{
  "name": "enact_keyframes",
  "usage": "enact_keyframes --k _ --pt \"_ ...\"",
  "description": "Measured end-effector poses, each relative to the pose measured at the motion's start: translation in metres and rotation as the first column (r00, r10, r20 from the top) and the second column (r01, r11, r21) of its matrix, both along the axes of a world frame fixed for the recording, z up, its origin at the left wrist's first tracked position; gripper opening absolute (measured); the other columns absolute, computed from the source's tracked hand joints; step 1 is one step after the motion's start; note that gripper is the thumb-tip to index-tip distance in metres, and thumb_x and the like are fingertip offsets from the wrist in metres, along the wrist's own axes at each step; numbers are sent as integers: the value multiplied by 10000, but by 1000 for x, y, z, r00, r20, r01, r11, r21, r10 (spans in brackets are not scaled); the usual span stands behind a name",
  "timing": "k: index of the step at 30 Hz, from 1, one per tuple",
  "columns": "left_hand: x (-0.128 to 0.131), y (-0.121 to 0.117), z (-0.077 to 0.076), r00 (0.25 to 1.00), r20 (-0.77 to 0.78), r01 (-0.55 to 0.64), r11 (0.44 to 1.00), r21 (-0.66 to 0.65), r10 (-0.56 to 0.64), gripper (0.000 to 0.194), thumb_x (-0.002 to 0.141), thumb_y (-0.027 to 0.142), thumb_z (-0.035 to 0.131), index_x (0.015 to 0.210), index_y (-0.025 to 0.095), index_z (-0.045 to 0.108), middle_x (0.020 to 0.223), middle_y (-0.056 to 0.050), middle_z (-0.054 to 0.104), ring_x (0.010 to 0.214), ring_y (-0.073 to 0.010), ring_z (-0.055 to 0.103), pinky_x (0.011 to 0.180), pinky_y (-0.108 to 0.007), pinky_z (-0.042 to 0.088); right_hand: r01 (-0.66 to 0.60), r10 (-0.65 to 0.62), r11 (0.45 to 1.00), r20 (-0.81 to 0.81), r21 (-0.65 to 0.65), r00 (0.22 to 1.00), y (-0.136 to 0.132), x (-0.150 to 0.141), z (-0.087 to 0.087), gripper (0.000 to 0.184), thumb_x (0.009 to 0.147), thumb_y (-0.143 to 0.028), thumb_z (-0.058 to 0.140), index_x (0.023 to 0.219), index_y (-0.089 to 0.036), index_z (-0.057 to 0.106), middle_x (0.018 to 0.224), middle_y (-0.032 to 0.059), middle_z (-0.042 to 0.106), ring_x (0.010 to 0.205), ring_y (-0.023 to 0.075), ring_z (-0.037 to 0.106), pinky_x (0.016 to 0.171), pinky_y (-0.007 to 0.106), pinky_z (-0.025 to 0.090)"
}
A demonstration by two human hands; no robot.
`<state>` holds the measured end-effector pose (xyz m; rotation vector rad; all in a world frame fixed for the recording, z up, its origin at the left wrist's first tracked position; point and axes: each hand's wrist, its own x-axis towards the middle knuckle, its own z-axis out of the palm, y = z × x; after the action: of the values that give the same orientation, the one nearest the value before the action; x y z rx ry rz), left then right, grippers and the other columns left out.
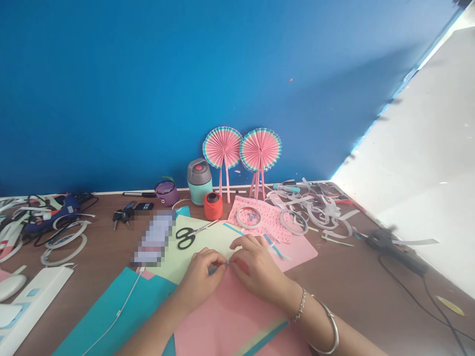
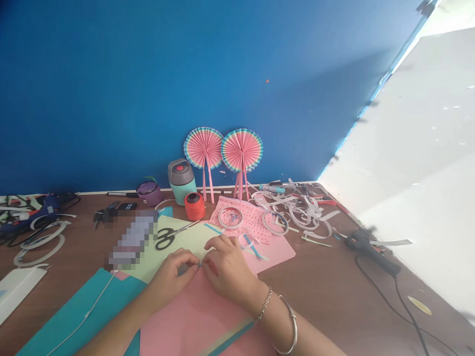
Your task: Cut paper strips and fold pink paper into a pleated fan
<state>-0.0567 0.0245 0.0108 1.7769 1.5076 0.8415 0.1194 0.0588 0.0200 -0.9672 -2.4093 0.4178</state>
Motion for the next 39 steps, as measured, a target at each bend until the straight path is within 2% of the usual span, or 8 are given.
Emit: enact_keyframes --k 5,18,23,31,39 --pt "2 -2 2 997 -78 8 999 51 -4 153 796 174 481 679 223 566 704 6 615 771 -182 584 773 -336 430 0 0 1000 -13 -10 1000 -2 0 1 171 792 -82 545 811 -205 663 1038 52 632 937 208 533 808 387 332" --pt "5 -7 3 984 -179 32 989 146 -5 177 816 151 472 689 229 567 694 -3 614 763 -191 568 731 -338 425 2 -2 1000 -5 -26 1000 -2 -3 1 161 809 -96 539 798 -201 660 1019 54 635 919 202 542 793 375 350" --pt "6 -7 2 982 -188 35 988 154 -5 175 824 142 473 692 225 552 695 2 610 762 -188 562 726 -336 412 13 -15 998 -40 -58 999 -3 -4 -2 171 784 -76 539 778 -198 658 1010 52 639 905 205 545 791 385 345" --pt "9 -8 2 988 -148 -31 993 115 48 191 838 161 455 691 227 558 703 -2 612 760 -193 559 737 -347 411 59 -63 998 -118 -38 991 -4 -10 -7 177 721 -42 544 759 -192 630 962 55 642 914 214 544 808 390 357" --pt "7 -9 0 991 -121 -36 994 105 49 180 836 167 460 704 220 571 714 -5 610 765 -191 555 738 -345 413 46 -50 998 -112 -43 992 -4 -8 -5 181 737 -44 542 770 -198 631 975 50 642 922 208 553 816 385 358"
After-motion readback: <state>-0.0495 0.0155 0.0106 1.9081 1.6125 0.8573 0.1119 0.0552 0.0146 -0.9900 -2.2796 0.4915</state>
